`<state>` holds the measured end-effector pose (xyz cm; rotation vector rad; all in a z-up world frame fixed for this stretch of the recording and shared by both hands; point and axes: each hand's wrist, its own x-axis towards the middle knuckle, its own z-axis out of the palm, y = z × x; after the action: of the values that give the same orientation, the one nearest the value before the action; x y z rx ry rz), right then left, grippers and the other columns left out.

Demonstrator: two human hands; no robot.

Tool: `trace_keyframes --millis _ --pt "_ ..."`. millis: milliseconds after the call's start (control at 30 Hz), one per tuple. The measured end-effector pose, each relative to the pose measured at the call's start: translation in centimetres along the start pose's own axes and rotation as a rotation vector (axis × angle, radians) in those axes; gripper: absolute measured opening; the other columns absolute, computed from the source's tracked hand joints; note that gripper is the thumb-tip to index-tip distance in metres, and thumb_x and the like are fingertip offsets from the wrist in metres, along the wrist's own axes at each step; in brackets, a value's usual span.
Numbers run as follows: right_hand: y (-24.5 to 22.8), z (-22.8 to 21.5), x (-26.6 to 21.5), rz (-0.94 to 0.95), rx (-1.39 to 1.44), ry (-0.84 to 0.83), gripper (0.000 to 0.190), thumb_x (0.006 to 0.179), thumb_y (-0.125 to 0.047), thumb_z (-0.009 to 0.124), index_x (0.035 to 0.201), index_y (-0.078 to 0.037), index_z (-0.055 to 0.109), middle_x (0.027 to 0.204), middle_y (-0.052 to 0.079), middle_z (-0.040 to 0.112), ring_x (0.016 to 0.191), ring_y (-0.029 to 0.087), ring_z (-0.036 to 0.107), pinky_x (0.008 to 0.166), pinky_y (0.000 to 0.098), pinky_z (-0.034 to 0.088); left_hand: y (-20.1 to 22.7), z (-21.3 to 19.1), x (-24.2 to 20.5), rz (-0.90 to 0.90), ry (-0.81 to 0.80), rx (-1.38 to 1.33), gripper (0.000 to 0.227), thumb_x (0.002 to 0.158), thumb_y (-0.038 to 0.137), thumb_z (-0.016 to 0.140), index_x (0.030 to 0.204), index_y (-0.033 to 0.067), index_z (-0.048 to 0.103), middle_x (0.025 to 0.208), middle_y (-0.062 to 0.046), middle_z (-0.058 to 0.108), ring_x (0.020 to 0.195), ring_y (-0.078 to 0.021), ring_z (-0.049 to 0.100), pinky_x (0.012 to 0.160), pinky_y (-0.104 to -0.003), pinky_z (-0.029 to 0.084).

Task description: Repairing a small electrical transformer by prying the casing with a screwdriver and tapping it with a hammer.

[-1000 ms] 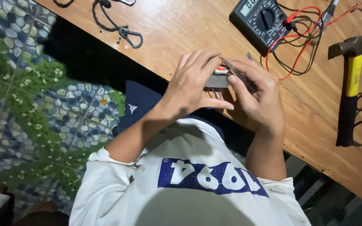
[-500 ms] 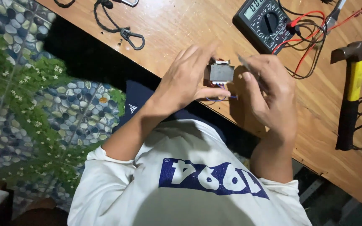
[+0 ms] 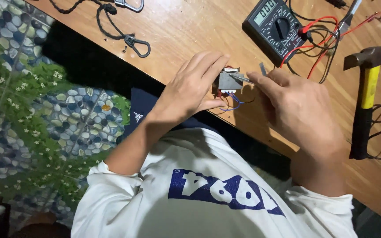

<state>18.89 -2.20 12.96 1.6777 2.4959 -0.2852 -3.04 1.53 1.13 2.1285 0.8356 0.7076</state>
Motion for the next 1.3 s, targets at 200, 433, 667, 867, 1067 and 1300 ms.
trace_keyframes --millis 200,433,667,867,1067,1300 --pt "-0.9 -1.8 1.4 -0.042 -0.392 -0.063 0.024 0.105 -0.021 0.065 0.126 -0.018 0.076 0.088 -0.002 0.068 0.045 0.02 0.06 0.042 0.0315 0.045 0.6 1.8 -1.3 -0.062 0.253 -0.013 0.067 0.073 0.008 0.093 0.128 -0.0084 0.058 0.132 -0.021 0.058 0.122 -0.0348 0.058 0.11 -0.045 0.047" --pt "-1.4 -2.0 2.8 -0.068 -0.47 -0.133 0.014 0.105 -0.024 0.062 0.116 -0.021 0.071 0.086 -0.004 0.065 0.049 0.02 0.062 0.042 0.0305 0.045 2.1 4.6 -1.8 -0.259 0.358 0.174 0.092 0.066 0.032 0.101 0.129 -0.0096 0.047 0.128 -0.025 0.053 0.118 -0.036 0.055 0.106 -0.049 0.045" --pt "-2.8 -2.8 4.4 -0.102 -0.537 -0.203 0.011 0.095 -0.018 0.06 0.1 -0.017 0.07 0.088 0.0 0.069 0.053 0.02 0.065 0.046 0.0314 0.048 2.8 5.7 1.3 -0.35 0.458 0.657 0.012 0.088 0.012 0.066 0.091 0.0097 0.055 0.085 -0.008 0.047 0.079 -0.0237 0.046 0.077 -0.039 0.039" --pt "-5.0 -2.0 4.5 -0.105 -0.654 -0.152 0.01 0.095 -0.022 0.06 0.092 -0.017 0.069 0.09 0.002 0.067 0.06 0.018 0.065 0.049 0.0297 0.049 2.2 6.6 1.6 -0.413 0.491 0.904 0.021 0.087 0.01 0.066 0.081 0.0161 0.047 0.077 -0.003 0.042 0.071 -0.0176 0.041 0.068 -0.034 0.038" --pt "-8.9 0.8 2.9 0.069 -0.853 -0.01 0.013 0.093 -0.019 0.062 0.103 -0.014 0.067 0.085 0.001 0.059 0.062 0.012 0.056 0.045 0.0262 0.041 2.4 7.0 1.4 -0.441 0.476 0.807 0.02 0.094 0.018 0.062 0.078 0.0148 0.05 0.069 -0.005 0.048 0.066 -0.0205 0.048 0.067 -0.037 0.041" --pt "-11.5 3.1 1.8 0.208 -0.987 0.058 0.037 0.094 -0.02 0.059 0.126 -0.004 0.068 0.086 0.0 0.056 0.067 0.008 0.052 0.05 0.0184 0.038 2.2 7.6 1.3 -0.459 0.418 0.946 0.022 0.093 0.025 0.06 0.076 0.0163 0.048 0.068 -0.001 0.049 0.059 -0.0148 0.051 0.055 -0.031 0.044"
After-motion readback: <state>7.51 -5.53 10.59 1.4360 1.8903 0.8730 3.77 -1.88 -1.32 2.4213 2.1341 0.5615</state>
